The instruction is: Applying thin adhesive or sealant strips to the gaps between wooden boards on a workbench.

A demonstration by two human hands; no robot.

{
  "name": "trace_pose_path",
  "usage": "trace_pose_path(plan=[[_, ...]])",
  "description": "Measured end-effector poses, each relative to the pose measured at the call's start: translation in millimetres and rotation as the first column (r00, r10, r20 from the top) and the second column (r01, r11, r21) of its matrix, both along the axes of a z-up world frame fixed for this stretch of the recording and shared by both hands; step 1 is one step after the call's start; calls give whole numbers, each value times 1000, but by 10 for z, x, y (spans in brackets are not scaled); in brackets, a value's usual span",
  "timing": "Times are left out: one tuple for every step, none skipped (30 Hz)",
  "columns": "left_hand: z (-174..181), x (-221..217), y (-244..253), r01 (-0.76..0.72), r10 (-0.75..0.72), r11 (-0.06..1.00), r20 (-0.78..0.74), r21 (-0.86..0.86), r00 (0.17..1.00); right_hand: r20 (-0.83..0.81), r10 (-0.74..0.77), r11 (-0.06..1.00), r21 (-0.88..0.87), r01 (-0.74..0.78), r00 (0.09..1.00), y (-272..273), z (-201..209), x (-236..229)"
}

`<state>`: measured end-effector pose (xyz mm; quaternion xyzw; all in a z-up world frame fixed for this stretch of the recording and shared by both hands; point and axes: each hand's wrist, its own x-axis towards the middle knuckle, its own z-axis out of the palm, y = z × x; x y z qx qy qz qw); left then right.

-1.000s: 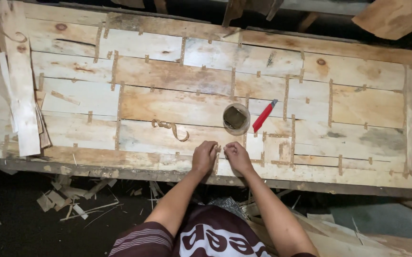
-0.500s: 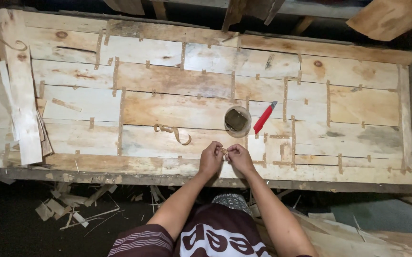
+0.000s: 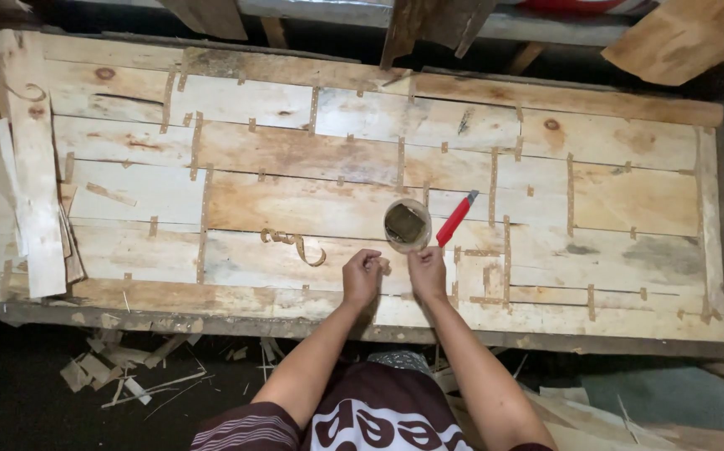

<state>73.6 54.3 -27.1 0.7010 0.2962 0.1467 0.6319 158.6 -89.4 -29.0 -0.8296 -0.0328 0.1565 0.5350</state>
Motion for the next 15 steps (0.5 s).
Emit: trace_pose_path(plan=[[48, 74, 17, -4, 4, 1000, 4, 4, 1000, 4, 4, 1000, 4, -4, 1000, 47, 102, 101], [98, 115, 13, -48, 41, 989, -55, -138, 998, -119, -162, 985, 34, 167, 980, 74, 205, 169], [147, 159, 6, -99, 69, 957, -118, -274, 991, -246, -314, 942, 42, 334, 917, 97, 305, 239], [115, 191, 10, -99, 69, 957, -118, -272, 991, -246, -314, 942, 43, 334, 917, 99, 323, 314], [83, 226, 13, -108, 76, 963, -135, -246, 988, -242, -310, 943, 42, 329, 919, 98, 340, 392], [54, 257, 16, -115, 82, 969, -153, -220, 985, -239, -308, 945, 40, 326, 921, 96, 359, 465], [-16, 287, 0, -114, 81, 969, -154, -218, 985, -241, -308, 944, 41, 327, 920, 61, 292, 535], [-90, 309, -10, -105, 81, 971, -118, -213, 990, -312, -277, 947, 72, 313, 909, 33, 219, 598], [-166, 329, -16, -97, 81, 973, -82, -208, 993, -379, -242, 948, 103, 300, 893, 8, 144, 658], [-193, 339, -28, -96, 80, 974, -84, -205, 993, -382, -242, 948, 105, 302, 892, -21, 123, 693], [-220, 348, -35, -74, 63, 982, -70, -175, 996, -402, -241, 947, 102, 305, 883, -46, 101, 726], [-249, 357, -49, -53, 46, 988, -56, -146, 997, -421, -240, 947, 98, 307, 875, -77, 80, 761], [-106, 371, -40, -53, 45, 988, -59, -145, 997, -424, -240, 946, 98, 308, 873, -96, 154, 779], [37, 383, -43, -30, 19, 993, -102, -115, 995, -383, -303, 935, 56, 349, 873, -129, 230, 792], [180, 393, -45, -6, -7, 996, -145, -86, 989, -339, -364, 920, 15, 391, 868, -161, 307, 803]])
